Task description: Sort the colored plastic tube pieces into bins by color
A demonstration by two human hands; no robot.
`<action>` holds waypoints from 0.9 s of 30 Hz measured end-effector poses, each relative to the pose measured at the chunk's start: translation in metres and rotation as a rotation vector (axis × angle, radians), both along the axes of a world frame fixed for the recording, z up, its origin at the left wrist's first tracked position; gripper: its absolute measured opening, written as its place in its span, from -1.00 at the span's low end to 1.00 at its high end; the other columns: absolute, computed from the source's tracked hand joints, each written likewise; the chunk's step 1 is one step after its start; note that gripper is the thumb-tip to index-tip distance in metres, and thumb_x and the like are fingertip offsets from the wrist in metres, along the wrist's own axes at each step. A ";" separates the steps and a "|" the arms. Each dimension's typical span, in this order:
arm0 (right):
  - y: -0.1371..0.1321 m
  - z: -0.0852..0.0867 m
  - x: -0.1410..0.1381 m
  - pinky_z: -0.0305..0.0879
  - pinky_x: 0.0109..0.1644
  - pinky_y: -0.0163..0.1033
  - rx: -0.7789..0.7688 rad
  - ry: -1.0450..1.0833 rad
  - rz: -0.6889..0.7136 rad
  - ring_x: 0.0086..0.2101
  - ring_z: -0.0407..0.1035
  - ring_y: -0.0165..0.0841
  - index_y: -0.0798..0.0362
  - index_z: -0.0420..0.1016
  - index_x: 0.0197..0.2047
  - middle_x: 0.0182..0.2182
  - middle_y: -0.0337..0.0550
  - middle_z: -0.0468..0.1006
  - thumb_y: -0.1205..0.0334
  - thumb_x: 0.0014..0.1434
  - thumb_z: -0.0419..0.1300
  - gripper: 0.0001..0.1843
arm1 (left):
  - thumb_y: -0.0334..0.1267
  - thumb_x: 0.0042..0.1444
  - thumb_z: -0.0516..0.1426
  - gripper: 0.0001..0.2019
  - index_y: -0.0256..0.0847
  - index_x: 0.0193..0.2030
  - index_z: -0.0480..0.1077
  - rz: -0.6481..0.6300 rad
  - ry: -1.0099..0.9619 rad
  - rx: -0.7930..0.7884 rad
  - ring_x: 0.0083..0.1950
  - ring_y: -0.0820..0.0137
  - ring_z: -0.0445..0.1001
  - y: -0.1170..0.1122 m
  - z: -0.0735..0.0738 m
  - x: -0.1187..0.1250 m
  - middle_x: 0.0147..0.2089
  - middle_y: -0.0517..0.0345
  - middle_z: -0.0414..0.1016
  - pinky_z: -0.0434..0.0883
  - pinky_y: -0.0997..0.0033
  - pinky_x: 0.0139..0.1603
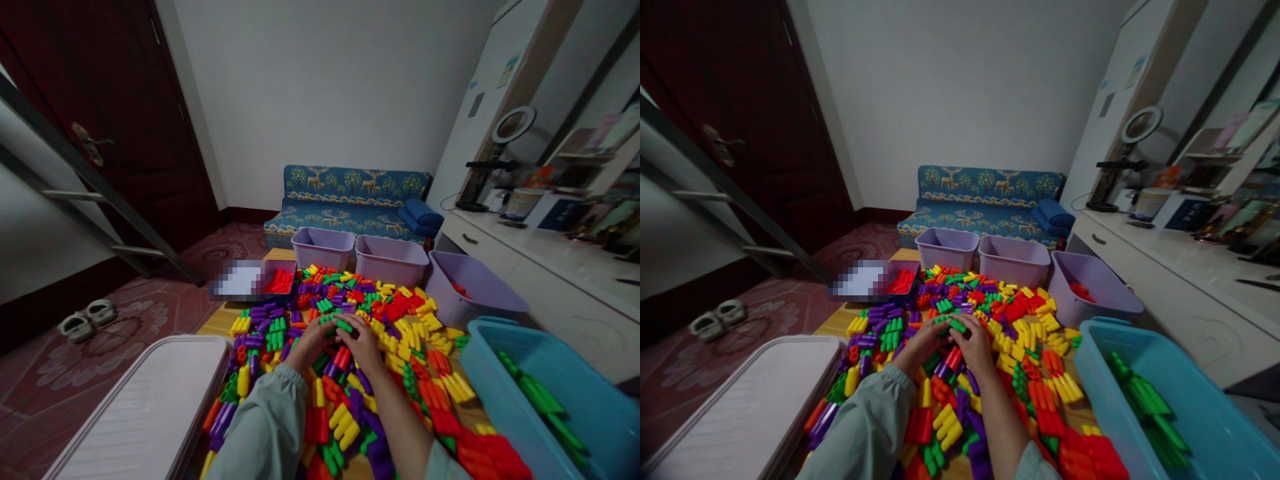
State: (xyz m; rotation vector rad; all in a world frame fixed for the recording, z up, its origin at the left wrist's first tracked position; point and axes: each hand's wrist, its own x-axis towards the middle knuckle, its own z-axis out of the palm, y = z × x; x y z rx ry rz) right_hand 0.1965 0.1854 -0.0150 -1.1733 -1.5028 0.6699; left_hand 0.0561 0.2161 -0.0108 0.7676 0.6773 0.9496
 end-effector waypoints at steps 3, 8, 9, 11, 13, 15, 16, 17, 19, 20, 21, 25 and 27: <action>0.001 0.000 0.000 0.26 0.13 -0.05 0.027 0.001 -0.061 -0.04 0.36 -0.21 -0.04 0.59 -0.17 -0.10 -0.07 0.49 0.14 0.07 0.22 -0.75 | -0.16 0.12 0.17 -0.70 -0.31 -0.08 0.44 -0.022 -0.038 -0.043 -0.23 0.42 0.50 0.001 0.000 0.000 -0.14 -0.03 0.52 0.48 0.49 -0.26; -0.002 0.004 -0.001 0.24 0.13 -0.05 0.043 0.032 -0.142 -0.02 0.34 -0.20 0.00 0.58 -0.18 -0.08 -0.04 0.47 0.06 0.12 0.18 -0.73 | 0.19 0.17 -0.04 -0.40 -0.31 0.07 0.35 -0.015 -0.101 -0.127 -0.12 0.34 0.49 -0.001 0.010 -0.004 -0.13 -0.08 0.51 0.47 0.33 -0.09; -0.004 0.006 -0.002 0.23 0.14 -0.06 0.049 0.020 -0.119 -0.01 0.33 -0.21 -0.01 0.58 -0.18 -0.06 -0.05 0.47 0.07 0.13 0.17 -0.73 | 0.23 0.15 -0.06 -0.36 -0.29 0.10 0.33 -0.018 -0.099 -0.113 -0.09 0.33 0.48 -0.002 0.012 -0.004 -0.11 -0.08 0.50 0.46 0.33 -0.08; -0.006 0.009 -0.004 0.19 0.17 -0.07 0.064 -0.030 -0.055 0.03 0.30 -0.22 -0.02 0.58 -0.21 -0.02 -0.08 0.46 0.11 0.12 0.19 -0.78 | 0.29 0.12 -0.09 -0.30 -0.24 0.16 0.29 -0.029 -0.083 -0.082 -0.04 0.32 0.46 -0.004 0.015 -0.004 -0.06 -0.06 0.49 0.45 0.33 -0.07; -0.006 0.010 -0.007 0.13 0.20 -0.06 0.084 -0.086 0.010 0.06 0.27 -0.22 -0.04 0.58 -0.25 0.00 -0.12 0.47 0.17 0.09 0.22 -0.84 | 0.30 0.12 -0.12 -0.28 -0.19 0.21 0.24 -0.045 -0.075 -0.068 -0.04 0.31 0.46 -0.005 0.016 -0.003 -0.01 -0.04 0.47 0.44 0.34 -0.09; -0.006 0.009 -0.009 0.11 0.21 -0.04 0.096 -0.118 0.043 0.07 0.26 -0.23 -0.07 0.58 -0.25 -0.02 -0.16 0.50 0.23 0.06 0.24 -0.84 | 0.31 0.12 -0.14 -0.28 -0.17 0.23 0.21 -0.039 -0.065 -0.062 -0.05 0.31 0.47 -0.006 0.015 -0.002 0.00 -0.04 0.46 0.44 0.34 -0.12; -0.005 0.008 -0.009 0.12 0.20 -0.04 0.094 -0.119 0.049 0.05 0.28 -0.23 -0.08 0.58 -0.24 -0.04 -0.17 0.52 0.26 0.05 0.25 -0.83 | 0.30 0.13 -0.15 -0.29 -0.16 0.24 0.21 -0.036 -0.048 -0.051 -0.06 0.31 0.48 -0.006 0.014 -0.001 -0.01 -0.04 0.46 0.44 0.35 -0.13; -0.005 0.007 -0.010 0.16 0.18 -0.05 0.089 -0.111 0.049 0.03 0.29 -0.24 -0.08 0.58 -0.23 -0.06 -0.16 0.52 0.28 0.04 0.24 -0.81 | 0.30 0.13 -0.14 -0.29 -0.15 0.25 0.20 -0.034 -0.020 -0.033 -0.08 0.31 0.48 -0.006 0.013 -0.001 -0.01 -0.03 0.46 0.44 0.36 -0.14; -0.004 0.005 -0.010 0.24 0.10 -0.12 0.073 -0.089 0.046 -0.04 0.34 -0.27 -0.06 0.58 -0.22 -0.10 -0.15 0.51 0.30 0.03 0.23 -0.79 | 0.27 0.14 -0.09 -0.32 -0.12 0.26 0.19 -0.041 0.051 0.019 -0.10 0.33 0.48 -0.006 0.010 -0.001 -0.01 0.00 0.46 0.44 0.37 -0.16; -0.005 0.005 -0.010 0.27 0.06 -0.15 0.067 -0.082 0.046 -0.07 0.36 -0.29 -0.05 0.58 -0.22 -0.13 -0.15 0.51 0.31 0.03 0.23 -0.78 | 0.24 0.14 -0.05 -0.35 -0.11 0.26 0.19 -0.047 0.082 0.048 -0.09 0.33 0.48 -0.007 0.009 0.000 0.00 0.01 0.45 0.43 0.39 -0.17; -0.006 0.005 -0.011 0.29 0.02 -0.19 0.065 -0.079 0.045 -0.10 0.37 -0.30 -0.05 0.58 -0.22 -0.16 -0.16 0.50 0.33 0.02 0.22 -0.77 | 0.21 0.14 -0.01 -0.37 -0.10 0.26 0.19 -0.048 0.110 0.073 -0.08 0.33 0.47 -0.008 0.008 0.000 0.02 0.01 0.44 0.43 0.41 -0.17; -0.008 0.007 -0.011 0.31 -0.03 -0.24 0.082 -0.122 0.032 -0.15 0.37 -0.32 -0.08 0.57 -0.19 -0.23 -0.20 0.50 0.45 -0.01 0.15 -0.65 | 0.13 0.12 0.07 -0.42 -0.12 0.20 0.27 -0.006 0.184 0.137 -0.02 0.30 0.45 -0.010 0.006 0.003 0.06 0.01 0.43 0.41 0.46 -0.21; -0.008 0.006 -0.011 0.30 -0.01 -0.22 0.090 -0.170 0.028 -0.15 0.37 -0.30 -0.11 0.57 -0.15 -0.23 -0.21 0.50 0.50 -0.05 0.09 -0.55 | 0.13 0.11 0.07 -0.44 -0.16 0.16 0.32 0.029 0.222 0.168 0.00 0.28 0.44 -0.010 0.005 0.005 0.03 -0.01 0.45 0.41 0.45 -0.18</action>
